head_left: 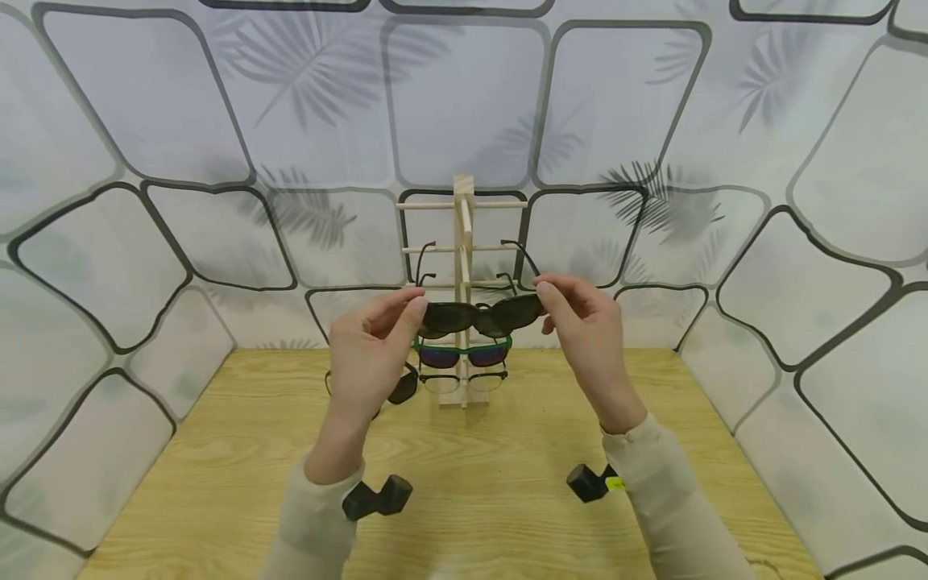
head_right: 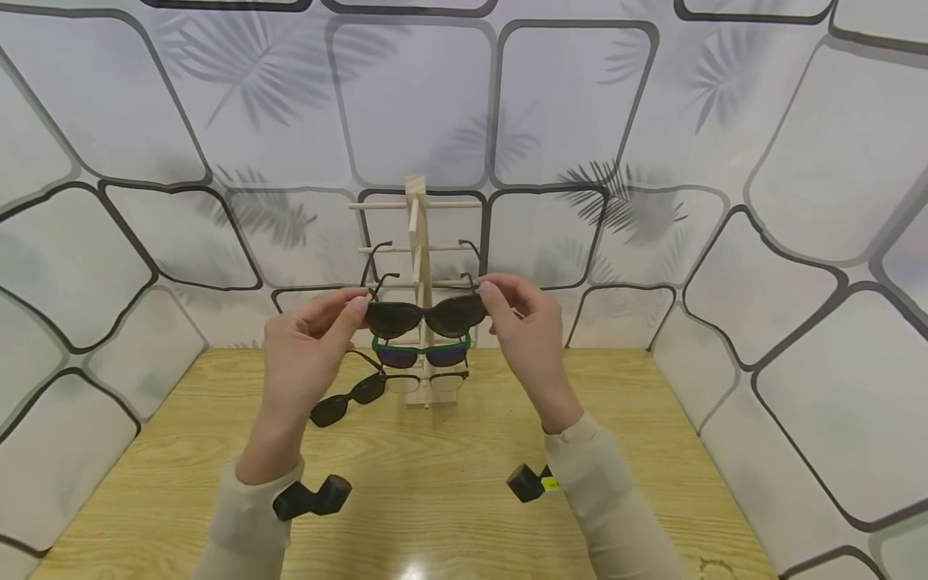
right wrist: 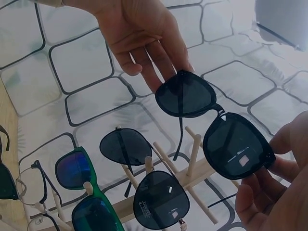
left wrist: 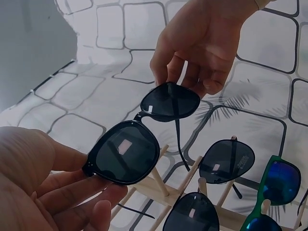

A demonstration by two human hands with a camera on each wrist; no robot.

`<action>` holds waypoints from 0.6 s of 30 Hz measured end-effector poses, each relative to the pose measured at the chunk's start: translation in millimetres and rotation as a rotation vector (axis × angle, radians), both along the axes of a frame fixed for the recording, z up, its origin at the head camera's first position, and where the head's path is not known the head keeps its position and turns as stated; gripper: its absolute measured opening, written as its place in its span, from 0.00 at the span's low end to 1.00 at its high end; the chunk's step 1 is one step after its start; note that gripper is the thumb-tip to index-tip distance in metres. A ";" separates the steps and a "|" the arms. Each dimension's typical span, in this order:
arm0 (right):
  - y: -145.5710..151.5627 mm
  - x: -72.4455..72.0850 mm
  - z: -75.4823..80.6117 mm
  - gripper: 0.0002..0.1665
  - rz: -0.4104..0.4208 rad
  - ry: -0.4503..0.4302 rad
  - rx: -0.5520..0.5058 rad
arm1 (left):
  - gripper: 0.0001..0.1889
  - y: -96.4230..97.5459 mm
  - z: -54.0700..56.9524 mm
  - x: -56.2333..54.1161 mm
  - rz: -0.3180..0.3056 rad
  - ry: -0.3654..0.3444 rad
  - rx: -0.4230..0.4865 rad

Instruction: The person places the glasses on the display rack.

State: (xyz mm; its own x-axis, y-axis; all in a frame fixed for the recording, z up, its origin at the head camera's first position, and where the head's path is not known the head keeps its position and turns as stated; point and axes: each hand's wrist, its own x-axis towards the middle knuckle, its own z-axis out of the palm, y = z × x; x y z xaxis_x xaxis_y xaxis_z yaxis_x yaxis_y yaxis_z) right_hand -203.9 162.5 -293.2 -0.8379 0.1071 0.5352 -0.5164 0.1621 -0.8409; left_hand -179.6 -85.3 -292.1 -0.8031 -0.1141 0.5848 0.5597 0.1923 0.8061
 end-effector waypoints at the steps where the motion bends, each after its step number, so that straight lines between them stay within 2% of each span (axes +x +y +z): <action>1: -0.5 -0.5 0.1 0.13 0.001 -0.004 0.001 | 0.11 -0.5 0.0 -0.7 0.004 0.002 -0.002; 11: -4.2 -4.9 -0.1 0.14 0.024 -0.015 0.005 | 0.12 -6.7 0.9 -12.5 0.053 0.004 -0.048; 18: -6.2 -7.1 3.5 0.15 0.026 -0.044 0.009 | 0.11 -9.8 5.8 -19.8 0.058 0.015 -0.056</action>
State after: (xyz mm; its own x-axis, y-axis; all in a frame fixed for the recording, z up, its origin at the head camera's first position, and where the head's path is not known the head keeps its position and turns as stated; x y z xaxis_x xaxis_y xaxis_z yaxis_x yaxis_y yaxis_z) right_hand -210.9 156.3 -289.7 -0.8633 0.0808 0.4982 -0.4827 0.1566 -0.8617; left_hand -199.4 -95.2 -286.3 -0.7875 -0.1270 0.6031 0.5579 0.2692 0.7851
